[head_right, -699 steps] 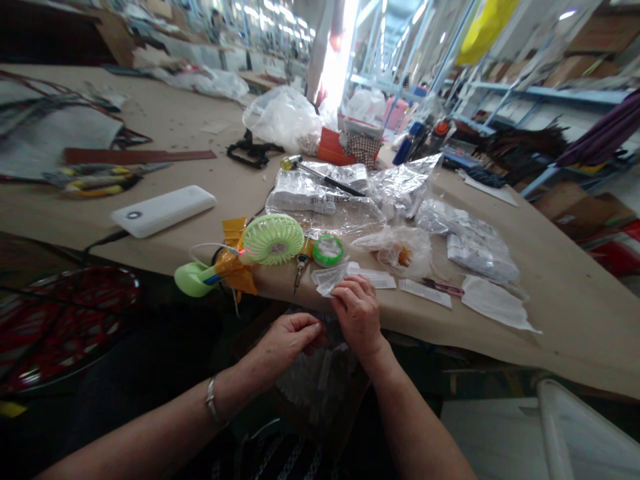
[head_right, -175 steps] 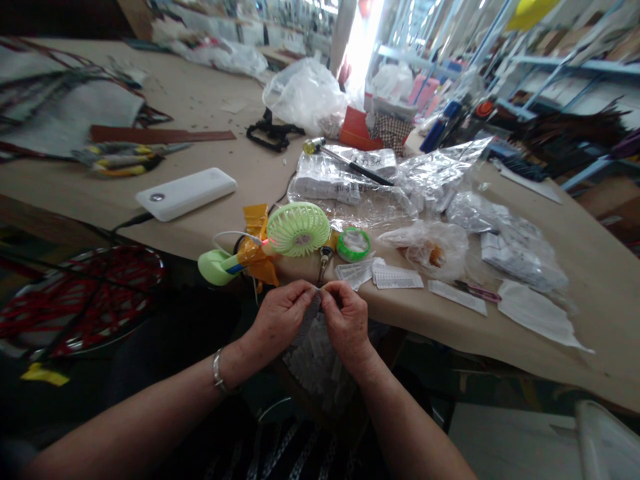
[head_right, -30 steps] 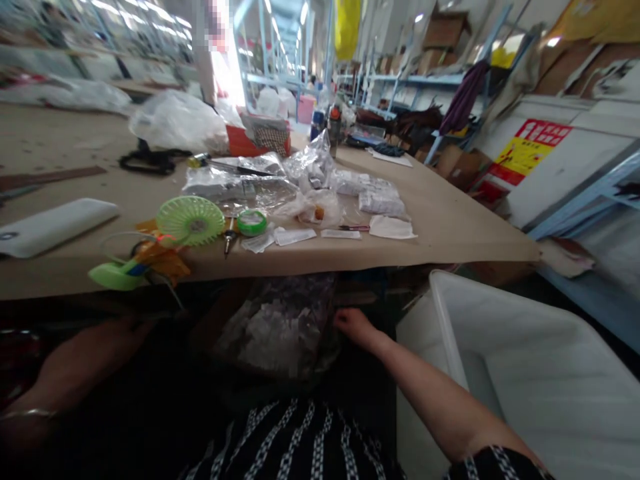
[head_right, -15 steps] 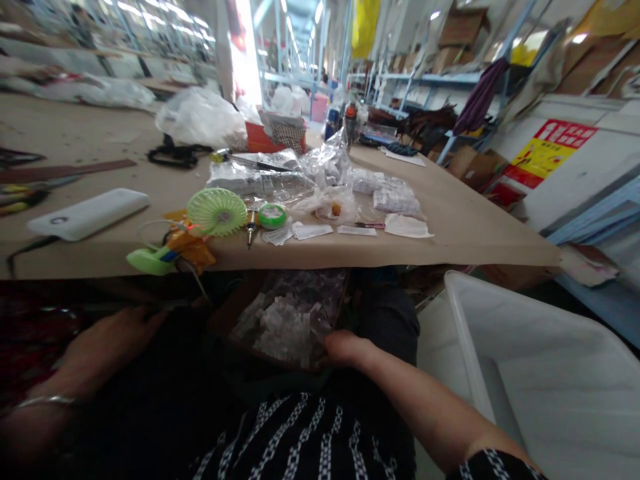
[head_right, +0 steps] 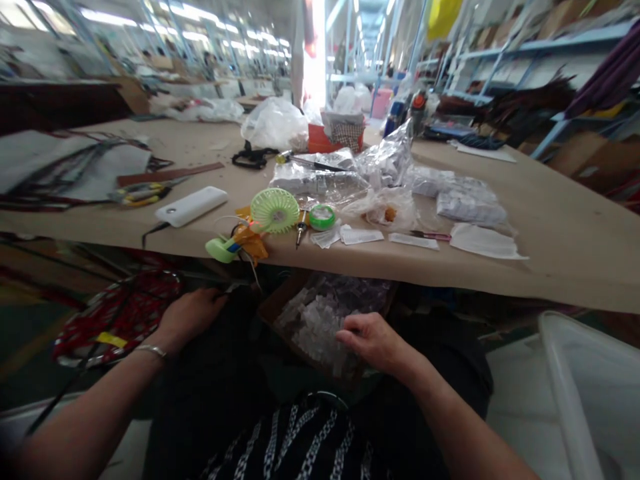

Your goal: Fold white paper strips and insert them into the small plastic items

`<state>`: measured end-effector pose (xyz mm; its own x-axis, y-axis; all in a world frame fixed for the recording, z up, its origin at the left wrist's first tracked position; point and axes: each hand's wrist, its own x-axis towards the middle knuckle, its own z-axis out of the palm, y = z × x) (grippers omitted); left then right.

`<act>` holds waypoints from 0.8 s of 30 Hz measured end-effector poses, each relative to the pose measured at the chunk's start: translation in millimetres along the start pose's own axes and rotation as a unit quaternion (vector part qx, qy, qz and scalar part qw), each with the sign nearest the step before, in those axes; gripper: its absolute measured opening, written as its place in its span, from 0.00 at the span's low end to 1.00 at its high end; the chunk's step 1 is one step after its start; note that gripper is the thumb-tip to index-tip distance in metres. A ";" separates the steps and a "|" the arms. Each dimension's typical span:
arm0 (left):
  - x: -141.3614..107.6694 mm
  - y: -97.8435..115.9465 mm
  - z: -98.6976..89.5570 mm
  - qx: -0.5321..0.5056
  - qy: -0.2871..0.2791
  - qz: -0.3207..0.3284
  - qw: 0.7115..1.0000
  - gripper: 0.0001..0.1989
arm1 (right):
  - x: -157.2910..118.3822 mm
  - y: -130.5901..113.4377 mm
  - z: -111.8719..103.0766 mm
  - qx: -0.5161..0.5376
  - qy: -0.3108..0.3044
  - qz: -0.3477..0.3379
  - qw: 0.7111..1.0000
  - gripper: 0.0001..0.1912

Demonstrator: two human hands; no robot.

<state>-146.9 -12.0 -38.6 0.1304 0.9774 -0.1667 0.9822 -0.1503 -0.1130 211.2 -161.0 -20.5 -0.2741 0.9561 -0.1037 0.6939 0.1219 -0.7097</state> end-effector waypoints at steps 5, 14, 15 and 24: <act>-3.1 8.7 -1.7 0.024 0.005 0.007 1.000 0.28 | -6.6 -25.1 -40.9 0.044 0.076 -0.044 0.995 0.18; 11.1 11.2 2.1 0.025 -0.021 0.003 0.999 0.28 | 7.8 82.6 -0.7 -0.124 -0.011 0.140 0.982 0.13; 10.3 10.9 2.4 0.022 -0.014 0.004 1.000 0.28 | 8.6 91.6 9.1 -0.143 -0.024 0.153 0.978 0.12; 8.0 4.7 3.5 -0.001 0.017 0.035 0.999 0.30 | 19.2 121.8 42.1 -0.221 -0.064 0.217 0.949 0.12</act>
<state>-141.7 -5.4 -43.9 0.2026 0.9691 -0.1409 0.9709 -0.2175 -0.1001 262.4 -139.0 -138.3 0.0416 0.9051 -0.4231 0.9634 -0.1485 -0.2230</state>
